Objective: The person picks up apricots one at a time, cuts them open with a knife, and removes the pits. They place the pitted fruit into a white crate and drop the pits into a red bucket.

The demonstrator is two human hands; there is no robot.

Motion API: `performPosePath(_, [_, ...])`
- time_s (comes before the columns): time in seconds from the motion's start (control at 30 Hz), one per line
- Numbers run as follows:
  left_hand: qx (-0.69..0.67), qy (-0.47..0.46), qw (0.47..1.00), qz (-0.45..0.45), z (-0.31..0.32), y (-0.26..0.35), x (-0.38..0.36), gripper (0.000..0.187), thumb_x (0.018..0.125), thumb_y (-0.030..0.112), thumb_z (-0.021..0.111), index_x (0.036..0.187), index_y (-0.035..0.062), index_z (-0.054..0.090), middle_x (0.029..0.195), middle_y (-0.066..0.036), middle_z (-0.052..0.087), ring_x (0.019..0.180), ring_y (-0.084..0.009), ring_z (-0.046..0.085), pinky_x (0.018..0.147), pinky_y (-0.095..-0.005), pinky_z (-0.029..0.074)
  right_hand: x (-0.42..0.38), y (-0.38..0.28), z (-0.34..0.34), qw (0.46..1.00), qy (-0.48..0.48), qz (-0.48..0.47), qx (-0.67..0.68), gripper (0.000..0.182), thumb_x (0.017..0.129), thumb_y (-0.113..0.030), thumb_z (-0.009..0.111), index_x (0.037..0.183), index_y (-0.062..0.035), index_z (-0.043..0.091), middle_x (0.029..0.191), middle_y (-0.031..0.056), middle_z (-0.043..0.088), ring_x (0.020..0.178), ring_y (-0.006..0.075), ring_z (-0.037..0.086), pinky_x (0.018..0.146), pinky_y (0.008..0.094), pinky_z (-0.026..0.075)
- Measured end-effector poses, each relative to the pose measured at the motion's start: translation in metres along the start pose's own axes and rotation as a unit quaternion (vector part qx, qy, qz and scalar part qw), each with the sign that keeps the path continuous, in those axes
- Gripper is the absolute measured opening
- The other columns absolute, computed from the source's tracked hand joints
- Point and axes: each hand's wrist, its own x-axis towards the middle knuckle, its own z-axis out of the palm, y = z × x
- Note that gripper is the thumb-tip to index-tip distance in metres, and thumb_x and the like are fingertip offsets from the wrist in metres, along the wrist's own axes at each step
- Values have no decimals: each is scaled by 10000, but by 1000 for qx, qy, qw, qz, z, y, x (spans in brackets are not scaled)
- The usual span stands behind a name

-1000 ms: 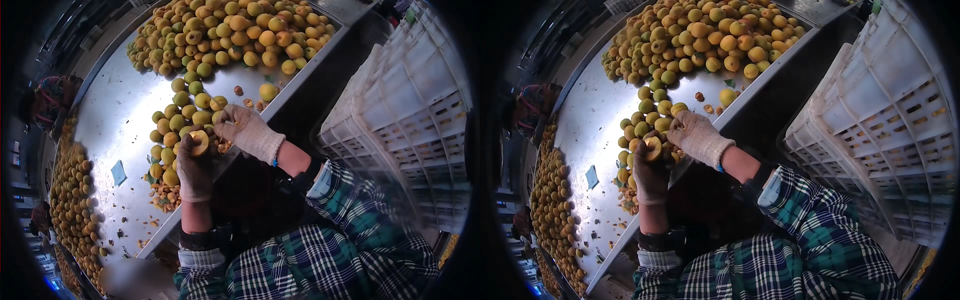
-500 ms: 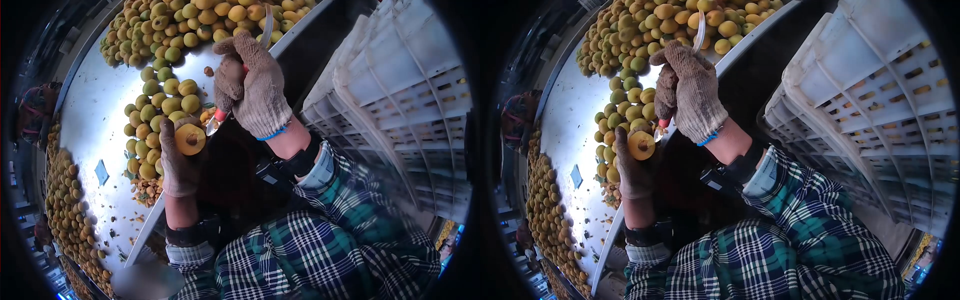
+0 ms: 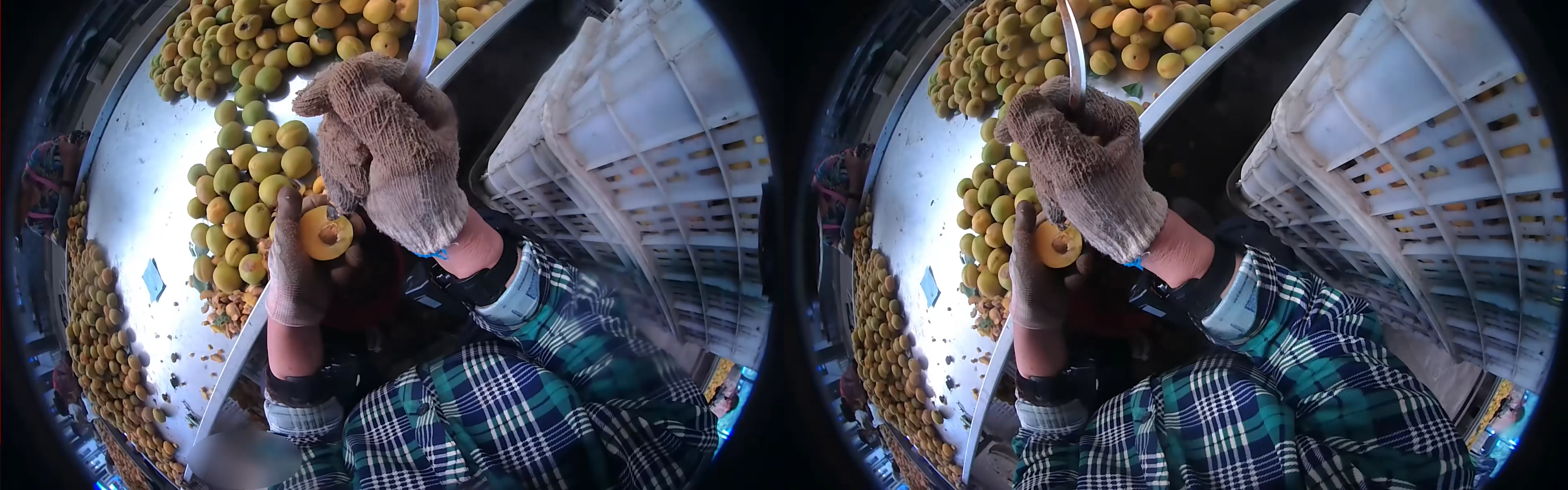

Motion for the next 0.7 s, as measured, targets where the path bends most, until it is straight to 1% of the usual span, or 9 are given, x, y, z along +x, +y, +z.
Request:
performPosePath(0.1, [-4, -29, 1000, 8, -7, 0, 3, 501, 923, 568, 451, 1069, 91, 490, 775, -108, 623, 571, -173, 598, 416, -220, 416, -3, -3, -3, 999, -29, 9, -28, 231, 965, -224, 536, 944, -15, 633, 619, 14, 549, 428, 54, 432, 370, 206, 323])
performPosePath(0.2, [-26, -51, 998, 21, -9, -1, 4, 494, 917, 564, 470, 1040, 87, 512, 808, -84, 619, 642, -163, 618, 451, -217, 439, -5, -3, 2, 998, -7, -33, -59, 220, 964, -216, 539, 976, -12, 620, 761, 65, 640, 464, 44, 467, 391, 199, 361])
performPosePath(0.33, [13, -21, 999, 33, -9, -3, 1, 493, 908, 549, 502, 1041, 77, 543, 853, -50, 612, 729, -148, 635, 507, -208, 468, -6, 3, -2, 997, -44, -42, -51, 221, 959, -220, 547, 986, -11, 613, 843, 98, 666, 486, 37, 485, 414, 193, 387])
performPosePath(0.43, [39, 25, 997, 67, 5, -4, -8, 520, 904, 569, 490, 1084, 84, 543, 855, -32, 608, 736, -134, 631, 541, -209, 481, -8, 6, -1, 996, -57, -43, -47, 233, 956, -234, 554, 982, -10, 612, 826, 89, 658, 490, 43, 491, 420, 192, 394])
performPosePath(0.5, [14, -10, 996, 93, 4, -6, -12, 476, 874, 445, 591, 1160, 69, 527, 888, -37, 605, 752, -140, 609, 595, -235, 486, -9, 7, -3, 996, -64, -33, -47, 244, 954, -247, 559, 980, -10, 611, 827, 85, 653, 496, 48, 496, 425, 192, 397])
performPosePath(0.57, [195, -26, 950, 244, -2, -9, -10, 513, 816, 293, 674, 1235, 55, 498, 934, -51, 600, 766, -155, 583, 651, -268, 486, -12, 6, -4, 996, -67, -20, -63, 255, 952, -260, 564, 978, -10, 610, 823, 79, 648, 498, 51, 497, 432, 195, 398])
performPosePath(0.6, [377, -22, 850, 367, -11, -12, -4, 571, 773, 203, 707, 1271, 47, 476, 963, -63, 596, 771, -167, 568, 679, -287, 483, -11, 9, -3, 994, -68, -45, -77, 258, 950, -265, 568, 974, -12, 609, 812, 72, 642, 497, 52, 496, 434, 196, 397])
performPosePath(0.67, [536, -17, 710, 457, -20, -16, 1, 683, 707, 76, 734, 1322, 37, 440, 1013, -88, 587, 786, -195, 551, 722, -318, 478, -9, 21, -1, 984, -70, -127, -104, 263, 945, -276, 579, 961, -15, 608, 779, 57, 628, 495, 54, 491, 439, 200, 392])
performPosePath(0.7, [533, -17, 719, 445, -20, -17, 1, 720, 684, 38, 729, 1336, 34, 424, 1034, -102, 582, 795, -211, 550, 735, -329, 476, -9, 17, -1, 986, -74, -110, -101, 294, 950, -311, 563, 937, -21, 601, 720, 38, 584, 481, 57, 475, 433, 203, 380])
